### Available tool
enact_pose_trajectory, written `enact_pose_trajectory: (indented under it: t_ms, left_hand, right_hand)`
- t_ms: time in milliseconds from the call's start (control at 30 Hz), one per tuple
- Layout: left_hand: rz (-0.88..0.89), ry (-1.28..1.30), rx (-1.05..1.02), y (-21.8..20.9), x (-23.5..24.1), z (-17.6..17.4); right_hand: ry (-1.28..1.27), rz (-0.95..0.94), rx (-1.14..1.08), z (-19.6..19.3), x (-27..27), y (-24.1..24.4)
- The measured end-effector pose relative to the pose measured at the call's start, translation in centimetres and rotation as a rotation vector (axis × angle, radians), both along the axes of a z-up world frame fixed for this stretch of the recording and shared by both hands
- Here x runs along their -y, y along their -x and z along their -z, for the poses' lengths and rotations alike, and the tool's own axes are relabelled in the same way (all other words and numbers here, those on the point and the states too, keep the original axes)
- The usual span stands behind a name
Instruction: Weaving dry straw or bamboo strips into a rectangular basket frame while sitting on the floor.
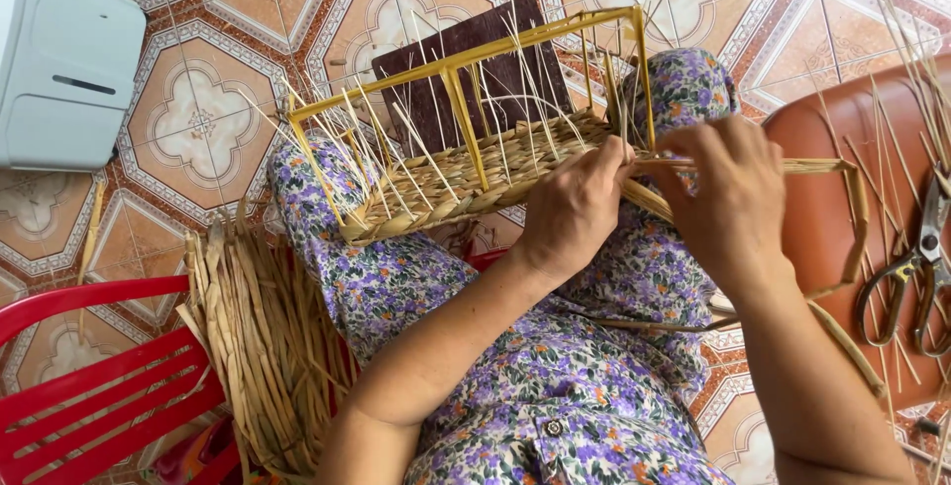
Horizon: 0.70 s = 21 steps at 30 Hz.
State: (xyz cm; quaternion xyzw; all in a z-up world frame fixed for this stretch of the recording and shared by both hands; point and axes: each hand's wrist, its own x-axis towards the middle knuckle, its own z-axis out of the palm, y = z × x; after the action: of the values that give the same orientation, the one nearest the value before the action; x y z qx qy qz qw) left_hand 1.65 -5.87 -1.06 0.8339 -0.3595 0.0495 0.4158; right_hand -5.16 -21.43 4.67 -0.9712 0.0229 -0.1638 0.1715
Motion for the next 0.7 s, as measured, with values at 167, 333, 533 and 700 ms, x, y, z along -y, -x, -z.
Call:
enact_pose_trajectory:
  t_ms: [167, 333, 533, 700]
  left_hand:
    - [0.002, -0.128, -0.337, -0.9, 0.3, -1.1]
    - [0.078, 0.168, -0.516, -1.5, -0.1, -2.4]
    - [0.257, 0.177, -0.488, -2.2, -0.3, -1.3]
    - [0.105, -0.019, -0.038, -0.4, 1.2, -0.1]
  right_hand:
    - [-0.078, 0.082, -0.081, -0.3, -0.2, 3.7]
    - [-0.422, 0.026, -0.327, -0.3, 0.3, 5.2]
    - [-0.169, 0.148, -0.288, -4.5, 2.1, 3.0]
    - [0.085, 0.166, -0.080, -6.7, 0.1, 2.2]
